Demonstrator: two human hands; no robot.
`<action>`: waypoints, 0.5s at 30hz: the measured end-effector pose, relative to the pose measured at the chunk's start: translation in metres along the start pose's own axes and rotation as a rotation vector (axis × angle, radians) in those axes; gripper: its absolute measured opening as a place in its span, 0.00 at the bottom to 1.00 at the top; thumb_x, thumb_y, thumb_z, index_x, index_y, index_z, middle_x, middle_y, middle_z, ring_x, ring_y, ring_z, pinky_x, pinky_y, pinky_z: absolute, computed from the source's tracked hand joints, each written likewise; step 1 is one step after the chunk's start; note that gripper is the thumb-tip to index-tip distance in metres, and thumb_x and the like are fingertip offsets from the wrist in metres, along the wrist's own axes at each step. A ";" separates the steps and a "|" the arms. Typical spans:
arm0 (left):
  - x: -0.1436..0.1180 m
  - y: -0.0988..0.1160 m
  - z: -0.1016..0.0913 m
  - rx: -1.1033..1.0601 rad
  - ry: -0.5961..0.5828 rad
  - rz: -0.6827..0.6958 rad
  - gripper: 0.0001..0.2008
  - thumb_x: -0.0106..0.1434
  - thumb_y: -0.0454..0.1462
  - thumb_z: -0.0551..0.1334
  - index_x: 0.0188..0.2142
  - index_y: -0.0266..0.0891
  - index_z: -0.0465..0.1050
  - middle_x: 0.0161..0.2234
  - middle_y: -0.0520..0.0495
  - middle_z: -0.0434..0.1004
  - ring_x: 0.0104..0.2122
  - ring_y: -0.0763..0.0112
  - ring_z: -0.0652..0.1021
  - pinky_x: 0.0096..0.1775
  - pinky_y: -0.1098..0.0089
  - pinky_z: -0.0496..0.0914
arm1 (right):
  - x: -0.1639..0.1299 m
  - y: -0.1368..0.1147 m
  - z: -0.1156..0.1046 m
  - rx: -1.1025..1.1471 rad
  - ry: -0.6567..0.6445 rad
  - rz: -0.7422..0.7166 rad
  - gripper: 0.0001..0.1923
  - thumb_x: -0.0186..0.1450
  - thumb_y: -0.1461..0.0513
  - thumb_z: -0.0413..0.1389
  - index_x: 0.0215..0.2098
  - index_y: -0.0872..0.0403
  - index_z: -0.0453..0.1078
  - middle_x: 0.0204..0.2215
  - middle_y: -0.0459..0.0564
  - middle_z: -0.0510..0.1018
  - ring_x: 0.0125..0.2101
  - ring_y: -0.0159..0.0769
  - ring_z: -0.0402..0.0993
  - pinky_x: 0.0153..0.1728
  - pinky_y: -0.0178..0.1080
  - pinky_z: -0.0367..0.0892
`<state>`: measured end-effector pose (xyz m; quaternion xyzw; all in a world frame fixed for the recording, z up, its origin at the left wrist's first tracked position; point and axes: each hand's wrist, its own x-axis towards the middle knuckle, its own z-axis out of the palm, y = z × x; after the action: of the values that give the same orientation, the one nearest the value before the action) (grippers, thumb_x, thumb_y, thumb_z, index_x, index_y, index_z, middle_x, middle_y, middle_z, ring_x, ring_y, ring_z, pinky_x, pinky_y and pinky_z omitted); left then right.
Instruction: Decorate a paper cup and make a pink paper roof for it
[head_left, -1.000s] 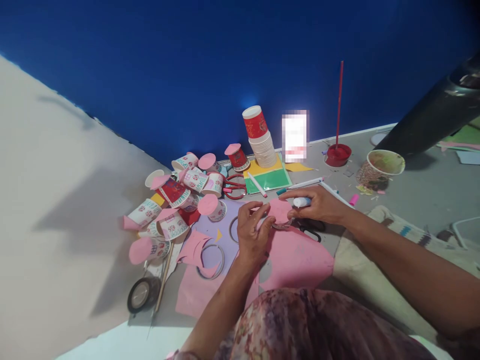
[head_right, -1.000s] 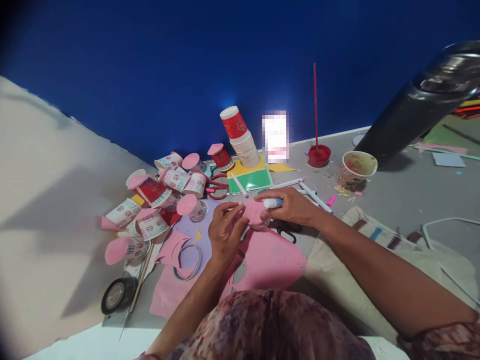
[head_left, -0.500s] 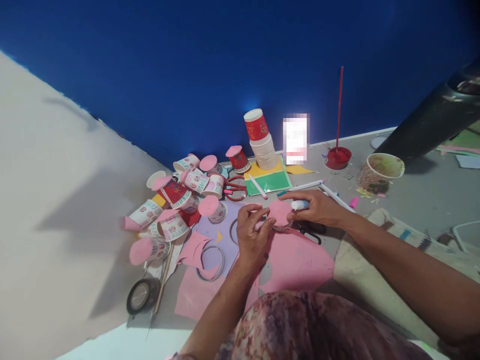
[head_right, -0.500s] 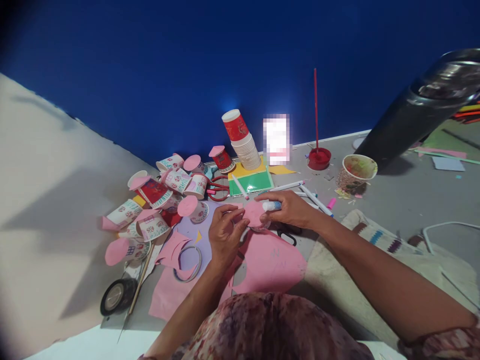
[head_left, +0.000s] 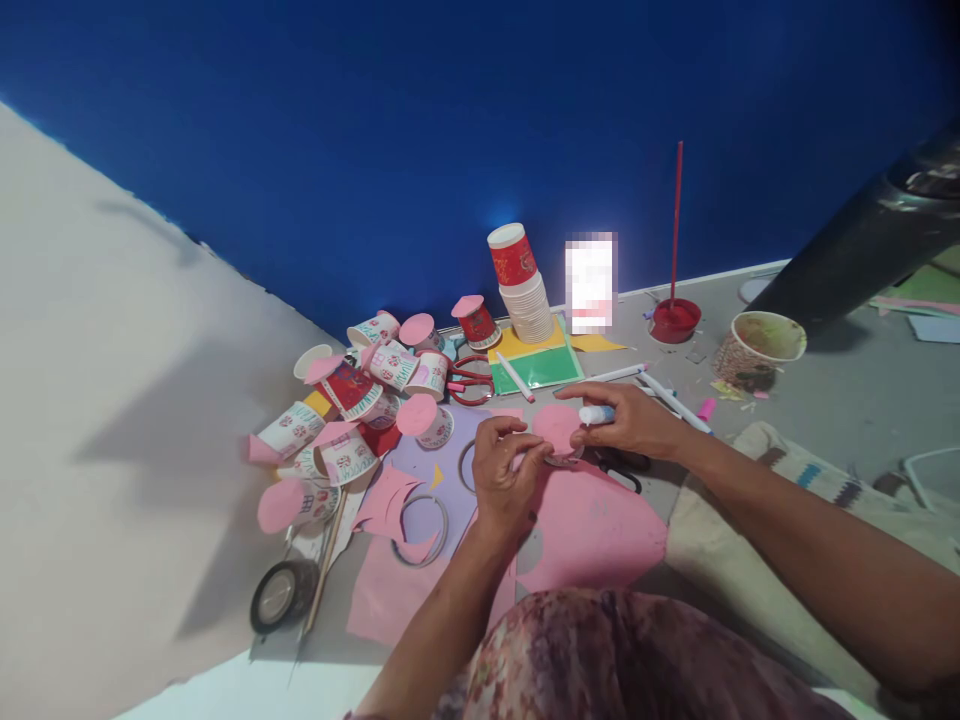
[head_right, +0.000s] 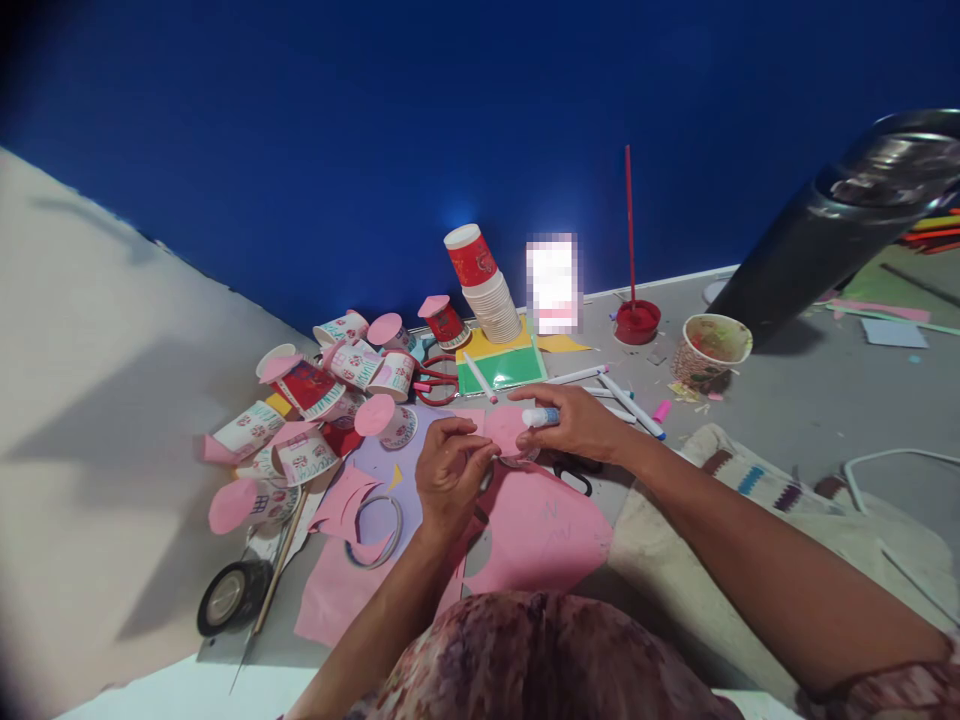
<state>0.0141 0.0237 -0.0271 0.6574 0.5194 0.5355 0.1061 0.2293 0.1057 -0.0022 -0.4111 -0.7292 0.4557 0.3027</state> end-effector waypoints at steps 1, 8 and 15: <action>0.000 0.001 0.000 0.002 0.001 0.004 0.05 0.66 0.41 0.71 0.36 0.43 0.83 0.41 0.47 0.76 0.42 0.65 0.79 0.43 0.64 0.75 | 0.000 0.000 0.001 -0.002 0.000 -0.002 0.29 0.53 0.55 0.72 0.54 0.46 0.82 0.55 0.51 0.84 0.55 0.54 0.79 0.57 0.50 0.70; -0.002 0.001 -0.001 0.007 -0.026 -0.022 0.10 0.64 0.44 0.72 0.41 0.43 0.78 0.44 0.45 0.76 0.45 0.61 0.79 0.47 0.62 0.75 | -0.002 -0.005 -0.001 0.012 0.007 -0.003 0.32 0.50 0.53 0.74 0.53 0.48 0.82 0.42 0.49 0.86 0.40 0.46 0.80 0.43 0.42 0.72; -0.007 0.000 0.009 -0.092 -0.251 -0.275 0.57 0.48 0.39 0.80 0.72 0.45 0.52 0.66 0.33 0.66 0.65 0.45 0.70 0.66 0.45 0.64 | 0.002 -0.002 -0.010 0.050 0.170 0.027 0.25 0.60 0.46 0.66 0.50 0.52 0.82 0.37 0.49 0.83 0.37 0.44 0.77 0.40 0.42 0.69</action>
<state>0.0225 0.0218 -0.0347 0.6362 0.5620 0.4530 0.2724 0.2365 0.1109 0.0035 -0.4504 -0.6837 0.4410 0.3676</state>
